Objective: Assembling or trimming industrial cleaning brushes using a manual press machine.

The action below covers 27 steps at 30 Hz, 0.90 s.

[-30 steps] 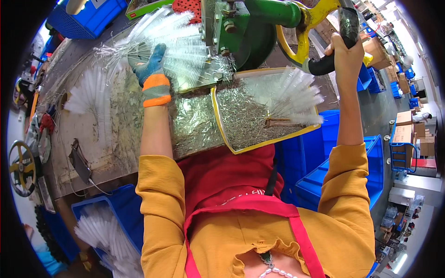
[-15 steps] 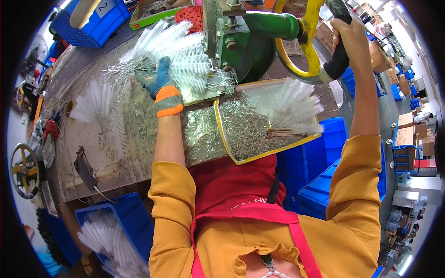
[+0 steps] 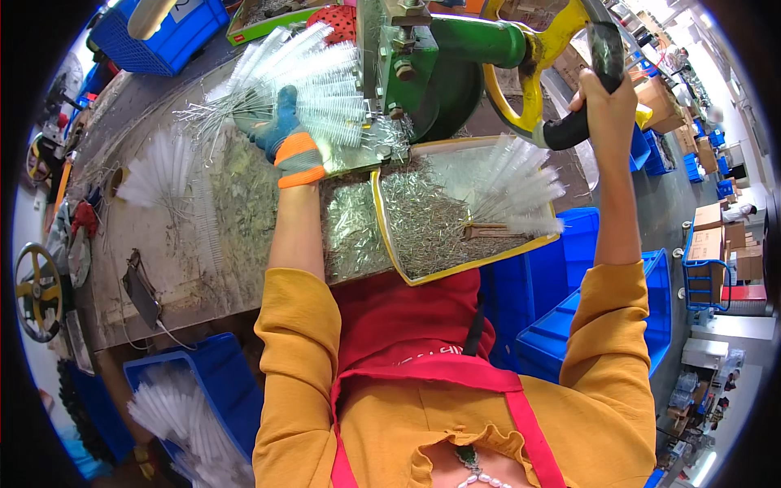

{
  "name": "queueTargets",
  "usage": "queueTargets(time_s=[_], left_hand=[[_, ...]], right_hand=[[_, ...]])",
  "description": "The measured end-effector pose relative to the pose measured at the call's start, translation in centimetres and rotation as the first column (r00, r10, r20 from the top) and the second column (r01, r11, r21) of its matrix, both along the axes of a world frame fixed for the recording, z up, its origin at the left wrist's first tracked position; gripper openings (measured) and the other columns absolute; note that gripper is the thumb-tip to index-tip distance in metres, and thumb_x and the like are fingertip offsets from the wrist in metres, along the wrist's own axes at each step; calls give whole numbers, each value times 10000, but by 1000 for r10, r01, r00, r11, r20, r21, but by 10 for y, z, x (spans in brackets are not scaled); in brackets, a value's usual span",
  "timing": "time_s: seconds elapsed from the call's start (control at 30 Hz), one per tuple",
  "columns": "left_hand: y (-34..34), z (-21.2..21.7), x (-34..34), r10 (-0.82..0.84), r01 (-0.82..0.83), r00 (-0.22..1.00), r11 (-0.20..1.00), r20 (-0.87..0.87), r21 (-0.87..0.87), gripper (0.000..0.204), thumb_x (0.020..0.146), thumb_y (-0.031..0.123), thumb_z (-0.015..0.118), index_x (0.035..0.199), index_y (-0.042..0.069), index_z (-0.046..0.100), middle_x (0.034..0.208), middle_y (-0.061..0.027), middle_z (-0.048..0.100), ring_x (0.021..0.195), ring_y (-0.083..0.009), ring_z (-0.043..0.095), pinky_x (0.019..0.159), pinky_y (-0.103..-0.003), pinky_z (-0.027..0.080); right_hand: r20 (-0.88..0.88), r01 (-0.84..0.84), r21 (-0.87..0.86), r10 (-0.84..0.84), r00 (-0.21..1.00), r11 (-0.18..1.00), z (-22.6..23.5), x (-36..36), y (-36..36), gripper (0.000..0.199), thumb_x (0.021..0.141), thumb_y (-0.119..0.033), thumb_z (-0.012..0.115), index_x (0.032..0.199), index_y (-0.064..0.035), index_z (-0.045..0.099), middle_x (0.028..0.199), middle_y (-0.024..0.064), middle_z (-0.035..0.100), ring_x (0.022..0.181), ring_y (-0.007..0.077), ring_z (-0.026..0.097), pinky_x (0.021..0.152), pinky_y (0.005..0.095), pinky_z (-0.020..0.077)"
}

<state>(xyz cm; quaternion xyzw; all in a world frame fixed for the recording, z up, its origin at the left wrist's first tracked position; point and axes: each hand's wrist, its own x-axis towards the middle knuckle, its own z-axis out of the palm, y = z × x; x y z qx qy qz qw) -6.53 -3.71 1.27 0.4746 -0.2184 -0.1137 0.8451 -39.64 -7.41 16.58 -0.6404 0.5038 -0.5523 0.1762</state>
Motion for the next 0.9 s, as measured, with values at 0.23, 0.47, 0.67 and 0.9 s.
queueTargets(time_s=[0.23, 0.47, 0.67, 0.9], left_hand=[[-8, 3, -5, 56, -56, 998, 998, -28, 4, 790, 597, 7, 732, 1241, -8, 275, 1182, -144, 428, 1013, -220, 462, 847, -293, 410], [-9, 4, -4, 117, -114, 992, 992, 56, -63, 791, 604, 12, 728, 1245, -12, 264, 1189, -146, 420, 1045, -224, 438, 886, -281, 369], [0, 7, -3, 138, -219, 940, 945, 311, 243, 734, 640, 144, 728, 1221, -15, 308, 1147, -158, 464, 1028, -239, 453, 865, -304, 366], [-4, 17, -3, 199, -246, 961, 931, 193, 268, 660, 676, 209, 700, 1184, -23, 349, 1131, -160, 481, 1015, -246, 472, 868, -308, 366]], right_hand=[[-197, -71, 217, 115, 974, 974, 41, -1, -31, 181, 724, -178, 532, 611, -48, 477, 474, 21, 459, 396, 104, 469, 393, 238, 402], [-54, 65, 2, -64, 996, 998, 8, 17, 10, 199, 716, -151, 544, 788, 20, 474, 523, 53, 493, 440, 116, 505, 433, 245, 410], [239, -37, -143, 70, 968, 989, -48, 18, 21, 197, 725, -54, 537, 861, 8, 409, 541, 49, 500, 435, 112, 497, 433, 224, 403], [-8, -22, 39, 23, 1000, 999, -1, 4, 6, 156, 707, -93, 540, 789, 5, 449, 543, 60, 511, 445, 111, 523, 434, 237, 430]])
